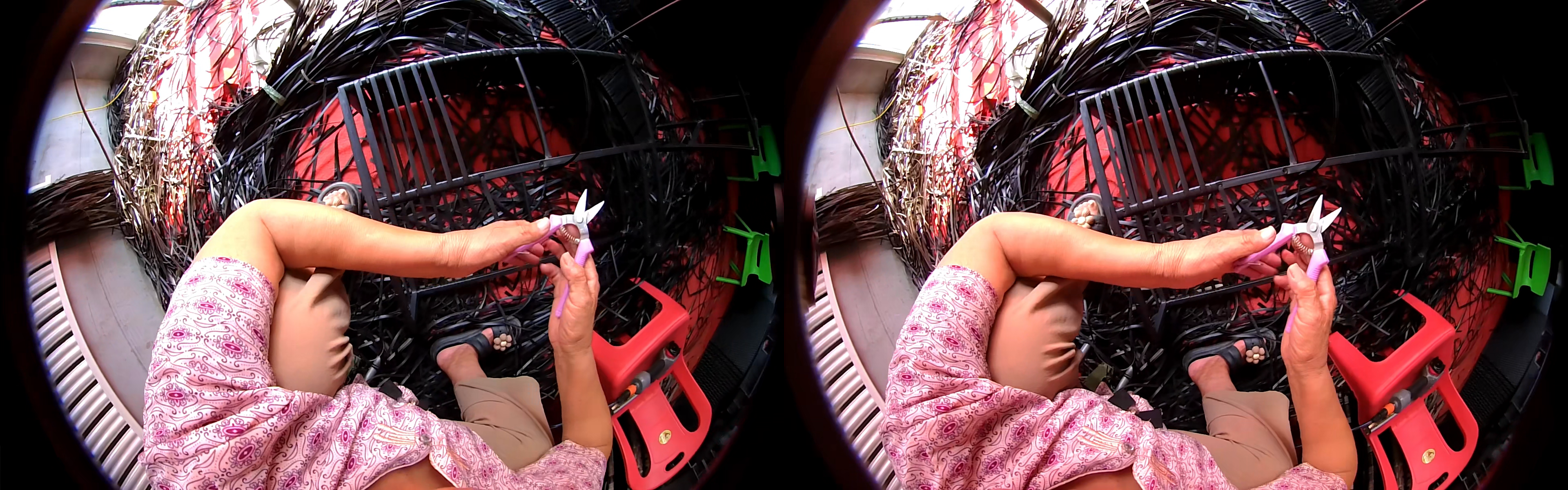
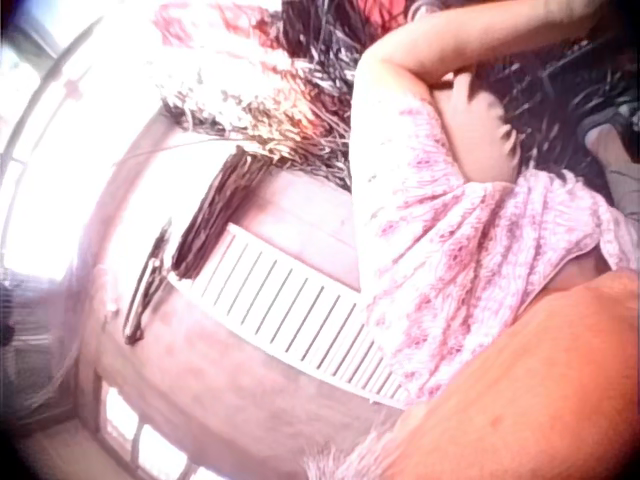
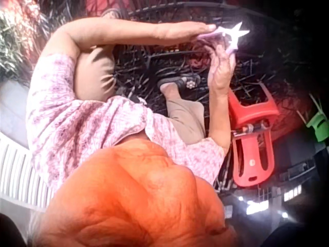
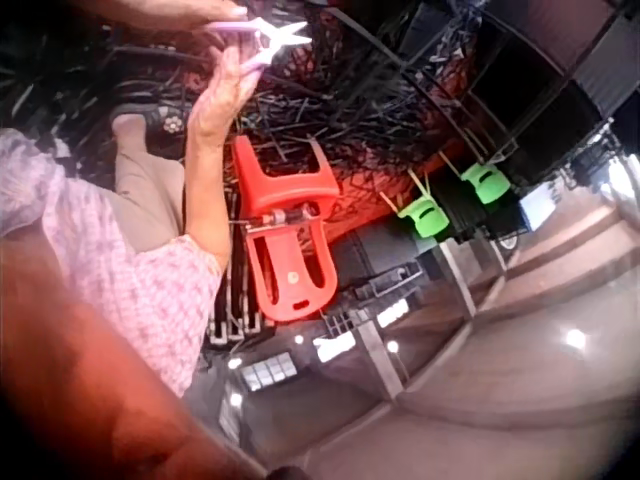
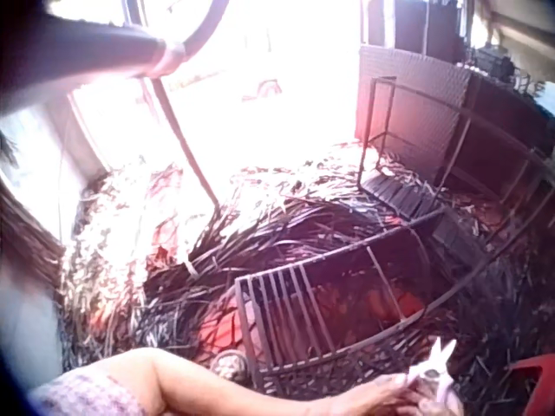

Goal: The person sits on the floor and weaves black plastic strips into a basket frame. They use a staple gun to secure the strips and pliers to trim excess material. The person repeatedly threads strips through the frame and staples them in place.

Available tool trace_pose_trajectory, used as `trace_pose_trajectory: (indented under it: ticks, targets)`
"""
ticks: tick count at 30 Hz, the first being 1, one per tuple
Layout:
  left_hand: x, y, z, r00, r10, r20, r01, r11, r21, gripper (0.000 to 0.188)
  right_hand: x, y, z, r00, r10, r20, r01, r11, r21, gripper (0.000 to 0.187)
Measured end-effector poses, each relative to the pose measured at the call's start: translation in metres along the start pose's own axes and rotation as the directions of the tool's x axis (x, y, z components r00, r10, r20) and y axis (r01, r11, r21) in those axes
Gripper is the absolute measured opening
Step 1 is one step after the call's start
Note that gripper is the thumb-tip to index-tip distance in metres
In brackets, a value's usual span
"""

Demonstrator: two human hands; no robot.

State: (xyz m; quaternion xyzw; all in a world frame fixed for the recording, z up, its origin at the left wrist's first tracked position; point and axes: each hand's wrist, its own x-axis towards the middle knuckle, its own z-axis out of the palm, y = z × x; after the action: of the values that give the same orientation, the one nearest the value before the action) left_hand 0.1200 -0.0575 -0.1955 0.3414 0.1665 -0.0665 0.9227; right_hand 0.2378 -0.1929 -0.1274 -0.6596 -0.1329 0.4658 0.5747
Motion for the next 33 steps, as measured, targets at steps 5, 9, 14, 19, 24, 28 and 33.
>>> trace_pose_trajectory:
  ticks: [5, 9, 14, 19, 24, 28, 33]
  targets:
    - [0.006, -0.007, -0.008, 0.993, 0.120, -0.018, -0.118, 0.990, 0.079, 0.063, 0.001, 0.022, 0.012, 0.981, 0.014, 0.193, -0.063, 0.966, 0.251, 0.079]
    - [-0.004, -0.008, -0.031, 0.983, 0.176, -0.052, -0.070, 0.621, 0.781, 0.066, 0.012, 0.046, -0.011, 0.971, 0.073, 0.228, -0.132, 0.957, 0.258, 0.084]
    - [-0.001, -0.017, -0.086, 0.797, 0.433, 0.421, -0.216, -0.446, 0.869, 0.054, 0.043, 0.080, -0.054, 0.991, -0.112, -0.069, 0.090, 0.960, -0.265, 0.062]
    - [0.019, -0.016, -0.118, 0.782, 0.298, 0.547, -0.292, -0.601, 0.744, 0.029, 0.072, 0.092, -0.060, 0.895, -0.421, 0.151, 0.282, 0.269, -0.921, 0.068]
    - [0.016, 0.012, -0.115, 0.660, 0.701, 0.268, -0.245, -0.136, 0.960, 0.010, 0.110, 0.095, -0.062, 0.703, -0.543, 0.458, 0.456, -0.149, -0.877, 0.073]
    - [0.013, 0.026, -0.130, 0.819, 0.516, -0.253, -0.134, 0.599, 0.790, 0.021, 0.131, 0.084, -0.043, 0.598, -0.530, 0.601, 0.553, -0.269, -0.789, 0.065]
    - [0.014, 0.024, -0.133, 0.820, 0.532, -0.212, -0.178, 0.589, 0.788, 0.021, 0.145, 0.077, -0.027, 0.577, -0.475, 0.665, 0.648, -0.230, -0.726, 0.066]
